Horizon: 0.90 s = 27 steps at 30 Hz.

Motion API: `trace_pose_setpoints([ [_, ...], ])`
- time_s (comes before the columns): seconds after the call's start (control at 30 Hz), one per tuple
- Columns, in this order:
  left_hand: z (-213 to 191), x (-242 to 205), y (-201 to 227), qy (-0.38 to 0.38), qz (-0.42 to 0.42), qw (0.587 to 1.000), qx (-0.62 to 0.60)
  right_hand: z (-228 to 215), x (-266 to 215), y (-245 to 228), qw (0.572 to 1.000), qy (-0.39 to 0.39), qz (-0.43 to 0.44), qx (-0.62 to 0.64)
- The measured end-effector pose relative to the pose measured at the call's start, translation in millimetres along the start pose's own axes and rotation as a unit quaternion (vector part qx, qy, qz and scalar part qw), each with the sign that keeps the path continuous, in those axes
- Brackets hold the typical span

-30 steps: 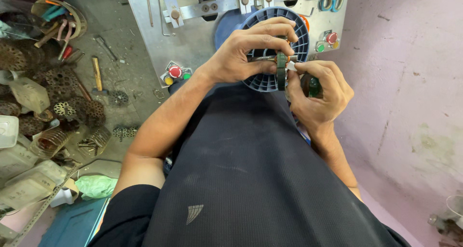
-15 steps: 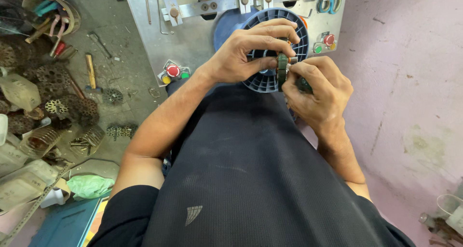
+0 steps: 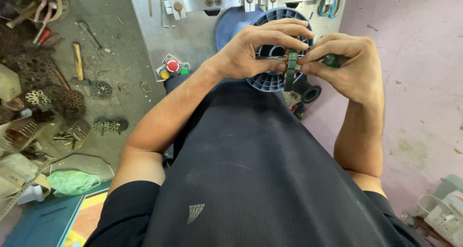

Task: The person uses a screwdriver to insert small white plastic pieces into the slots of a motor stator. They rotate the stator to access different slots and continue the insertion process. The person then places the stator onto a machine and handles a container of white plastic pieces.

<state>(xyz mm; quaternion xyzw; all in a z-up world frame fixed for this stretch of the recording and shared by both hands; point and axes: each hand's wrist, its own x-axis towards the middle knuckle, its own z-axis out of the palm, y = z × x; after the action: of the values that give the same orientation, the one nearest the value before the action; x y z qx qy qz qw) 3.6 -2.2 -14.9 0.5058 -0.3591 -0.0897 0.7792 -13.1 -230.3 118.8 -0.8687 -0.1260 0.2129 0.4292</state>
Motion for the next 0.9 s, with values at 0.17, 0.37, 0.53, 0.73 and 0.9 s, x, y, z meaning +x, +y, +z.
trace_pose_setpoints([
  [0.17, -1, -3, -8, 0.000, -0.004, 1.000, -0.016, 3, 13, 5, 0.995, 0.001, 0.080, 0.062],
  [0.37, 1, -4, -6, 0.025, 0.052, 0.998, 0.021, -1, 2, -8, 0.988, 0.002, 0.087, -0.130],
  [0.53, 0, -3, 7, 0.057, 0.069, 0.995, -0.052, 10, 2, -30, 0.993, 0.013, 0.078, -0.088],
  [0.73, 19, 2, -4, 0.090, 0.016, 0.994, -0.062, 10, -10, -6, 0.997, 0.043, 0.059, 0.033],
  [0.9, 39, 14, -9, 0.163, 0.055, 0.985, 0.036, 15, -12, 2, 0.992, 0.078, 0.058, 0.077],
])
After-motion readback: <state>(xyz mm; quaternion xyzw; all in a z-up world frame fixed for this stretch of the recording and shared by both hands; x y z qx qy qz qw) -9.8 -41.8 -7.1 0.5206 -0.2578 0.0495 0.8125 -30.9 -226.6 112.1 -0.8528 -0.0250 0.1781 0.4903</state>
